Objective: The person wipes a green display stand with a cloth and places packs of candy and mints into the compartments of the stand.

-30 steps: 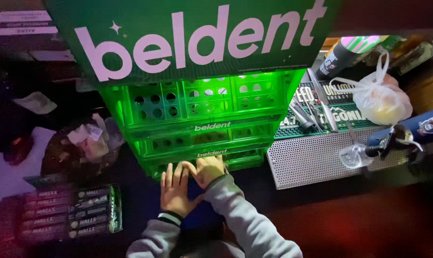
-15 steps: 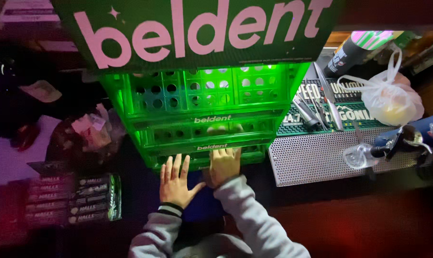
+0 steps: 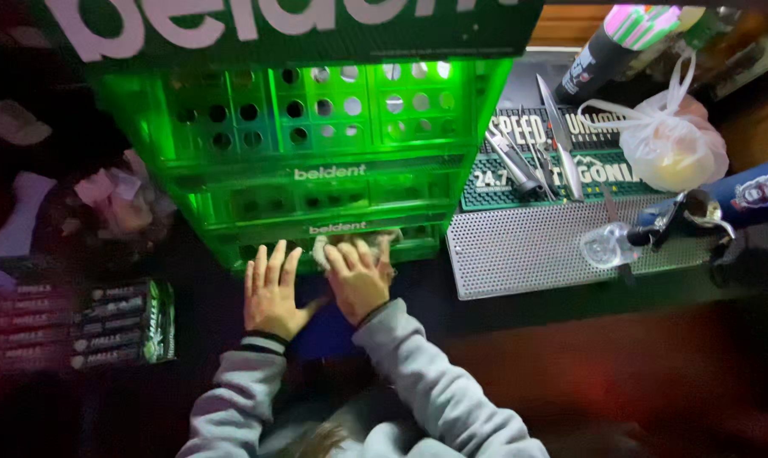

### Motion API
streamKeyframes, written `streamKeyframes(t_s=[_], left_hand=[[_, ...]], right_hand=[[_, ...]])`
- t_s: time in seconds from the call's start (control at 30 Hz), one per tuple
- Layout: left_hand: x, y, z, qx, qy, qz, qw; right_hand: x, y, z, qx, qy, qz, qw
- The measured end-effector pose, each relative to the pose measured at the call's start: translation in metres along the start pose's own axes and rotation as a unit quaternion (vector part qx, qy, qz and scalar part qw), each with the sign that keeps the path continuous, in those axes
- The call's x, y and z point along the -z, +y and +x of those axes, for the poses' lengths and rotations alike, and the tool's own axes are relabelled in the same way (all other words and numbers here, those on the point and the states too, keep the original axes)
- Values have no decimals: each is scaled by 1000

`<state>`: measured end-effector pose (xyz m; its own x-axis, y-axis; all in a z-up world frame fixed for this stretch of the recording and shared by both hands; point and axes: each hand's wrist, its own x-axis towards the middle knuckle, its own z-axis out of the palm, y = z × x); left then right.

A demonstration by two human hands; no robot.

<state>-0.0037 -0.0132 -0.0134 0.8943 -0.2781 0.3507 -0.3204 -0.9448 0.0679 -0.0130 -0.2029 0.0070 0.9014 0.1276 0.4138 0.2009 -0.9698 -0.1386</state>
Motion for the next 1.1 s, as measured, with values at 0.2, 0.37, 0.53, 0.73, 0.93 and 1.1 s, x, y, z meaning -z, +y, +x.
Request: streamKeyframes(t_s=[0.2, 0.37, 0.53, 0.73, 0.93, 1.1], left_hand=[[5, 1, 3, 17, 0, -11, 1000], [3, -2, 5, 5, 2, -30, 1000], [8, 1, 5, 4, 15, -24, 1000], [24, 29, 24, 27, 27, -10, 999], [23, 79, 58, -101, 8, -54, 993], [-79, 75, 60, -116, -67, -120, 984]], right_hand=[[10, 57, -11, -5, 106, -26, 994], [52, 99, -23, -65, 124, -129, 982], [49, 116, -74, 5, 95, -22, 995], [127, 133, -126, -361, 126, 585, 716], [169, 111, -125, -353, 162, 767, 511], [44, 144, -95, 117, 207, 318, 918]])
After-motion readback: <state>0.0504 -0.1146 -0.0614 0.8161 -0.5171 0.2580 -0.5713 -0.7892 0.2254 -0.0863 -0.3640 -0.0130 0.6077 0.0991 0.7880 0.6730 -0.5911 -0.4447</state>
